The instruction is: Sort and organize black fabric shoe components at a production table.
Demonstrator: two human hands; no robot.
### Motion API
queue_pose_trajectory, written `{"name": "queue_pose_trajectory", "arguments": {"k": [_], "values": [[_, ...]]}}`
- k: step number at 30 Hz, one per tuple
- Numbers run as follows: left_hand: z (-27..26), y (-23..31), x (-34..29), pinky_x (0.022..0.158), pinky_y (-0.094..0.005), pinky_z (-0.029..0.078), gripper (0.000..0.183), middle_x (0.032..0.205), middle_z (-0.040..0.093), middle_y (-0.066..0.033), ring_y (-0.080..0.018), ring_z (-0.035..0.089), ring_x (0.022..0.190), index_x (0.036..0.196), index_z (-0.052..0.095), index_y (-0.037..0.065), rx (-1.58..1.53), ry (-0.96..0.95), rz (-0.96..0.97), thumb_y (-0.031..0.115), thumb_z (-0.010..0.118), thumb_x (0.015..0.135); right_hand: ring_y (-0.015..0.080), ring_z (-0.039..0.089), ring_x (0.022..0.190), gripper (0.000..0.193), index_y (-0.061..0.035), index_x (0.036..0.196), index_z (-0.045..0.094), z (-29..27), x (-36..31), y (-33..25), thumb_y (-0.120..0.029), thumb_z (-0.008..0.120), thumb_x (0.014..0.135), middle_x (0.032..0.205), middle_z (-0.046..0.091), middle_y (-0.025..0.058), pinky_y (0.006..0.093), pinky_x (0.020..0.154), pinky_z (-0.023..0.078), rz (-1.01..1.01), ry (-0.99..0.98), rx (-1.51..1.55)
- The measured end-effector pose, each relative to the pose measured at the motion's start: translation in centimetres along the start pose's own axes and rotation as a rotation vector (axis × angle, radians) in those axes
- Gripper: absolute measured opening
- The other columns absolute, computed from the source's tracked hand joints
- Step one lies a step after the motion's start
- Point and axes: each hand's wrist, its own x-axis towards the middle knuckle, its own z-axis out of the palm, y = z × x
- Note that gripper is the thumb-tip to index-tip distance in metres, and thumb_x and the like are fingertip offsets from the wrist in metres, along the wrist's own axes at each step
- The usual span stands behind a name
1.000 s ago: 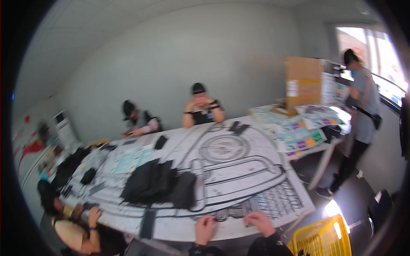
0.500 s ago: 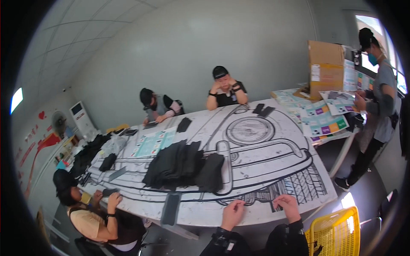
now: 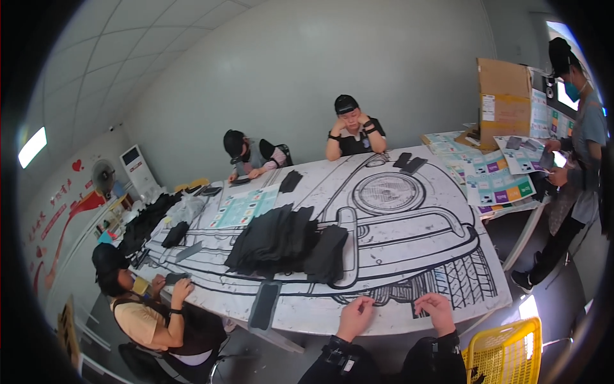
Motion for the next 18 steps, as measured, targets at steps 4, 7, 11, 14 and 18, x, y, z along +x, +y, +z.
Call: {"name": "queue_pose_trajectory", "arguments": {"k": [4, 7, 11, 14, 18], "values": [[0.6, 0.3, 0.2, 0.066, -0.0274, 0.05, 0.015, 0.079, 0.07, -0.0037, -0.0101, 0.063, 0.071, 0.1, 0.073, 0.005, -0.063, -0.023, 0.02, 0.017, 0.064, 0.097, 0.0142, 0.067, 0.075, 0.013, 0.0045, 0.1, 0.071, -0.7, -0.2, -1.3, -0.003, 0.064, 0.091, 0.083, 0.071, 0.0077, 0.0282, 0.073, 0.054, 0.024, -0.069, -0.143], [-1.1, -1.6, 0.0, 0.068, -0.0244, 0.05, 0.014, 0.081, 0.069, -0.003, -0.0086, 0.062, 0.072, 0.099, 0.071, 0.001, -0.061, 0.007, -0.003, 0.014, 0.066, 0.098, 0.0116, 0.067, 0.086, 0.018, 0.0016, 0.107, 0.07, 0.0, 0.7, 0.7, -0.01, 0.065, 0.095, 0.09, 0.071, 0.0042, 0.0272, 0.081, 0.053, 0.047, -0.161, -0.072], [-0.5, 0.1, -0.9, 0.072, -0.0411, 0.051, 0.028, 0.085, 0.072, -0.0168, -0.0289, 0.066, 0.076, 0.098, 0.072, 0.0, 0.139, 0.052, 0.137, 0.025, 0.062, 0.097, 0.0066, 0.06, 0.08, 0.016, -0.002, 0.109, 0.069, -0.7, -0.1, 1.3, -0.012, 0.062, 0.1, 0.087, 0.068, -0.0008, 0.0234, 0.075, 0.046, 0.101, -0.22, 0.034], [-0.6, -1.4, -1.0, 0.068, -0.0412, 0.05, 0.029, 0.081, 0.071, -0.0164, -0.0281, 0.065, 0.071, 0.096, 0.071, -0.001, 0.217, 0.051, 0.201, 0.027, 0.062, 0.097, 0.0075, 0.059, 0.079, 0.017, -0.0016, 0.111, 0.068, -0.8, -0.8, 1.0, -0.014, 0.061, 0.101, 0.085, 0.066, -0.0006, 0.0241, 0.075, 0.046, 0.117, -0.224, 0.067], [0.0, -0.3, -1.1, 0.063, -0.0411, 0.048, 0.03, 0.073, 0.068, -0.0157, -0.0265, 0.062, 0.064, 0.092, 0.07, -0.003, 0.237, 0.05, 0.211, 0.026, 0.061, 0.097, 0.0099, 0.059, 0.07, 0.018, -0.0019, 0.104, 0.069, -0.1, -0.9, 1.3, -0.017, 0.061, 0.1, 0.077, 0.065, 0.0015, 0.0265, 0.066, 0.046, 0.027, -0.171, 0.085]]}}
